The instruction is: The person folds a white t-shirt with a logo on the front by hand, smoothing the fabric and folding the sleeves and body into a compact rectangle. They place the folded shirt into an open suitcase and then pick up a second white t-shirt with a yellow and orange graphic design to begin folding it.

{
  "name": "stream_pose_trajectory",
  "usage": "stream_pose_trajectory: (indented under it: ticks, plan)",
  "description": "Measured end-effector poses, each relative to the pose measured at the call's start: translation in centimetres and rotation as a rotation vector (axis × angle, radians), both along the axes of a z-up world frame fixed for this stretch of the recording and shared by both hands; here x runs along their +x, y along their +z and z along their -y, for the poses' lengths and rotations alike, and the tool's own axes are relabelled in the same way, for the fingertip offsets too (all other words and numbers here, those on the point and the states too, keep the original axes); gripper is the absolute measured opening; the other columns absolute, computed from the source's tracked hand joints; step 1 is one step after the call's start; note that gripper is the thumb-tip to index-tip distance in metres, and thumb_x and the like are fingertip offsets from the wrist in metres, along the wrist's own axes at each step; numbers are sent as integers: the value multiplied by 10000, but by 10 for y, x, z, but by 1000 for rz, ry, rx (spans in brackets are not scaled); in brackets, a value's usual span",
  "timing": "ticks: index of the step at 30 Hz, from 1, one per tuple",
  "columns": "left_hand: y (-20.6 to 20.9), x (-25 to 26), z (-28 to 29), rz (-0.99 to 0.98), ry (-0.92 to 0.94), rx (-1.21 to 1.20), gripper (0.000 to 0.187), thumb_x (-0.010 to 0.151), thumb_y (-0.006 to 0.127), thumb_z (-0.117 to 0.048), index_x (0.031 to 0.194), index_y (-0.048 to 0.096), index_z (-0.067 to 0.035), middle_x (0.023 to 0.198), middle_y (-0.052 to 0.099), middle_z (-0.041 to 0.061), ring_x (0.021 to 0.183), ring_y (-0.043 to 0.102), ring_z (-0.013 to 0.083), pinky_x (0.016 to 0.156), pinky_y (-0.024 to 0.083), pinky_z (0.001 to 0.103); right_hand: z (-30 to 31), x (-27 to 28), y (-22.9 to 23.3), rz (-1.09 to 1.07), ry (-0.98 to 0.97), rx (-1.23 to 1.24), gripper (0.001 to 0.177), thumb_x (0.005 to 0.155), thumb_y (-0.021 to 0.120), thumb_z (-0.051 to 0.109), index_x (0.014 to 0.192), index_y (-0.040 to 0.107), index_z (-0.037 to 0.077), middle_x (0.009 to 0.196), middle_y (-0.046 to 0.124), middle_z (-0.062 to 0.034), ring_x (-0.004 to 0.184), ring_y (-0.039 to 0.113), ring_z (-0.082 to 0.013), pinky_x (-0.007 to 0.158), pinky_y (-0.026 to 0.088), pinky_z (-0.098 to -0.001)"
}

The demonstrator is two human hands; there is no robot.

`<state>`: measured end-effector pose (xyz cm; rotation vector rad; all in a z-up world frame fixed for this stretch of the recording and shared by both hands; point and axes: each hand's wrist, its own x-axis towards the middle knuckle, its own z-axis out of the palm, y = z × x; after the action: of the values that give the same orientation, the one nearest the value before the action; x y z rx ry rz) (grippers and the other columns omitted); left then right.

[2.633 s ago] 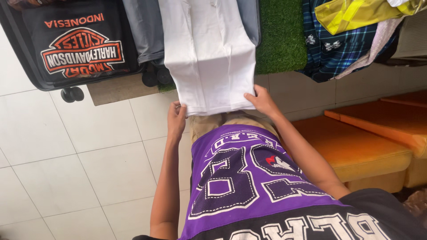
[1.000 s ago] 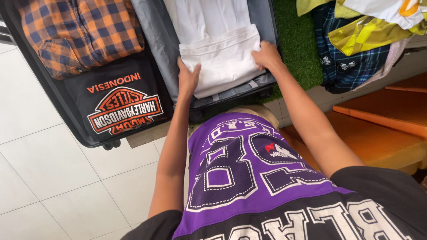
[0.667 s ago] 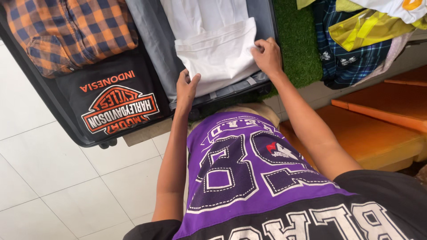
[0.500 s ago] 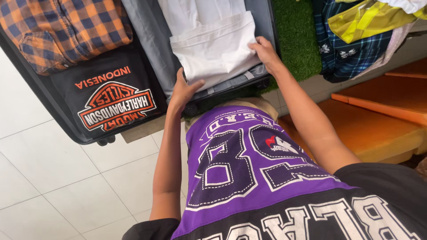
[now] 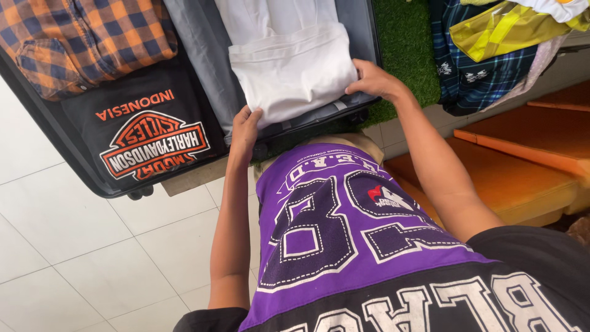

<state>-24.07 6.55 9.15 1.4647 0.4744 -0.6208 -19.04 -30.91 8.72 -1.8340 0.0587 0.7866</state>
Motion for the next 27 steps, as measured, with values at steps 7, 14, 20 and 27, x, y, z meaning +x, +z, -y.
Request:
stream_pose_trajectory:
  ticks: [7,14,20,27]
  plan:
    - [39,-4,-5,-1,-137,373,358,995,602,-230,1150,669,86,988,711,169,911,605,196,839,506,360,-10,2,37,-108,-235,-317,447,902,678,214,1275,650,-32,1117,752,-205,958,730,-275,825,580,-389]
    - [60,20,13,146,-377,835,803,929,685,-315,1521,268,33,1154,665,255,1053,657,440,900,505,489,-8,13,-21,-35,-272,-414,824,955,756,379,1524,350,-57,1308,614,-233,1157,609,-260,920,491,-344]
    - [-20,90,34,859,-355,1098,789,790,691,2,1508,365,31,1397,516,248,1263,574,427,1034,483,429,-30,45,-88,53,-638,-304,686,848,791,293,1369,506,-53,1098,719,-164,925,691,-199,771,554,-299]
    - [-63,130,35,572,-718,1299,315,757,692,1,1070,657,-6,941,686,162,964,622,341,907,469,447,-38,48,-57,147,-707,-261,240,864,733,192,1005,745,-1,837,756,-9,752,709,-119,712,554,-301]
